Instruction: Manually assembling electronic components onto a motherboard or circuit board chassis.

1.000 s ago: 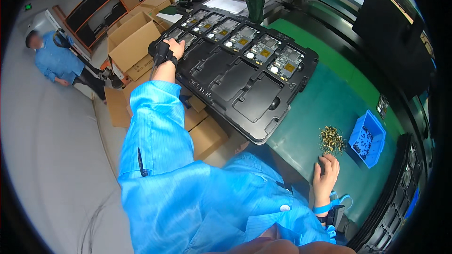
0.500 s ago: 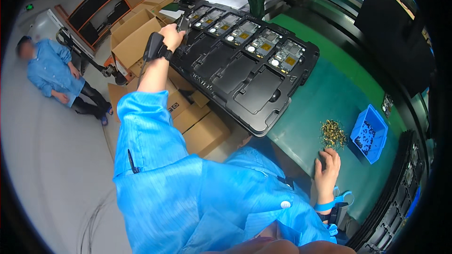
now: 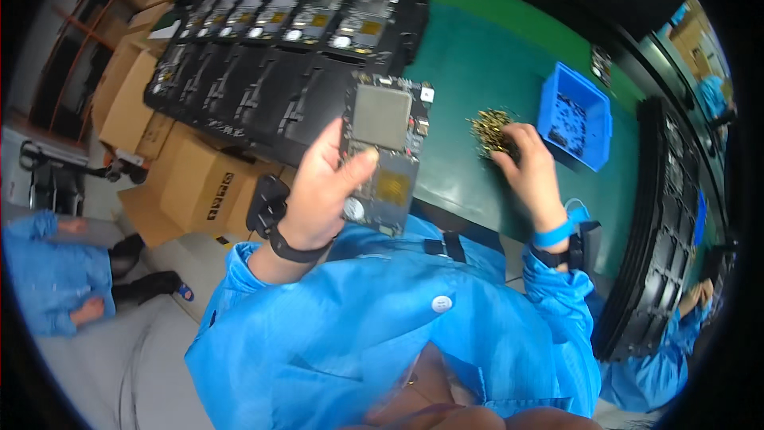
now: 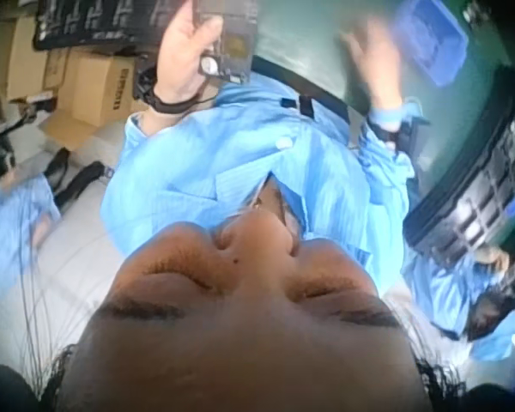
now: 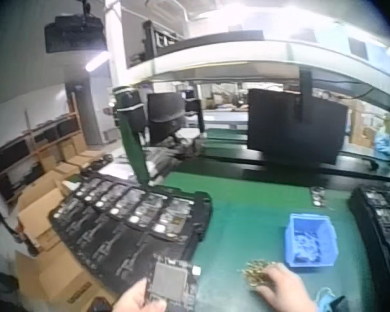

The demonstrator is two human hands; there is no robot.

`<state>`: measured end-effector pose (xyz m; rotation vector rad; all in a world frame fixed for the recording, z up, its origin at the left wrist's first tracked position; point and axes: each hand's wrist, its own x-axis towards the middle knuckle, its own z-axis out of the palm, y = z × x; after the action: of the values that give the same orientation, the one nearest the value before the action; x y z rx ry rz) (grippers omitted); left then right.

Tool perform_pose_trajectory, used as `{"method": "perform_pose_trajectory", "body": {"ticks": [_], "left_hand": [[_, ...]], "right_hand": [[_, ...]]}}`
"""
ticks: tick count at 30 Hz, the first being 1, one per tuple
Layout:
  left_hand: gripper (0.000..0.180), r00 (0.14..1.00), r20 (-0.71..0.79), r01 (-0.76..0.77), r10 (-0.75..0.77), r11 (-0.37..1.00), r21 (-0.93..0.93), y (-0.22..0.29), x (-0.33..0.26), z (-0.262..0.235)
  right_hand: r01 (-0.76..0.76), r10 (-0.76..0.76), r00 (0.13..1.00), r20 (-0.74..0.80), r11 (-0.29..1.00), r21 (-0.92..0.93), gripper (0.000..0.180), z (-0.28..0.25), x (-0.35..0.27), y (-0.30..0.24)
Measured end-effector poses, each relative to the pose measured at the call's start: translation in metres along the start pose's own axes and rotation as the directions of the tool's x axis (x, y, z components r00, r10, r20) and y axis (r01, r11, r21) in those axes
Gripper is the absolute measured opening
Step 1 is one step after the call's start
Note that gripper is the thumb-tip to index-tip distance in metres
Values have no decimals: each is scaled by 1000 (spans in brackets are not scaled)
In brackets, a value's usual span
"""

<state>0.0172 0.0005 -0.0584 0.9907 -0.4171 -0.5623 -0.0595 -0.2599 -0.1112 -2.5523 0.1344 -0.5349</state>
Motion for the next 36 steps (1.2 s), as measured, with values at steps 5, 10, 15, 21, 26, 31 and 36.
{"method": "perform_pose_trajectory", "body": {"ticks": [5,10,15,21,26,31,36], "left_hand": [[38,996,10,90,-91,991,98,-57,8,29],[37,990,-63,131,-123,979,155,-78,14,28],[38,989,-39,148,-143,969,198,-101,15,24],[36,989,-120,118,-87,950,289,-112,18,22],[36,992,-84,116,-96,951,285,-110,21,26],[35,992,-98,102,-79,959,265,-111,23,28],[35,994,-85,94,-72,951,295,-117,25,26]], "right_hand": [[68,-66,996,63,997,-33,21,2,5,11],[65,-60,996,72,996,-62,13,16,4,23],[96,-91,993,74,992,-80,10,17,3,29],[81,-81,997,-1,993,-86,7,14,4,29],[59,-60,998,-11,996,-67,6,13,3,31],[-37,37,999,-3,999,-14,8,7,3,28],[-62,64,998,21,994,-85,13,12,1,34]]}}
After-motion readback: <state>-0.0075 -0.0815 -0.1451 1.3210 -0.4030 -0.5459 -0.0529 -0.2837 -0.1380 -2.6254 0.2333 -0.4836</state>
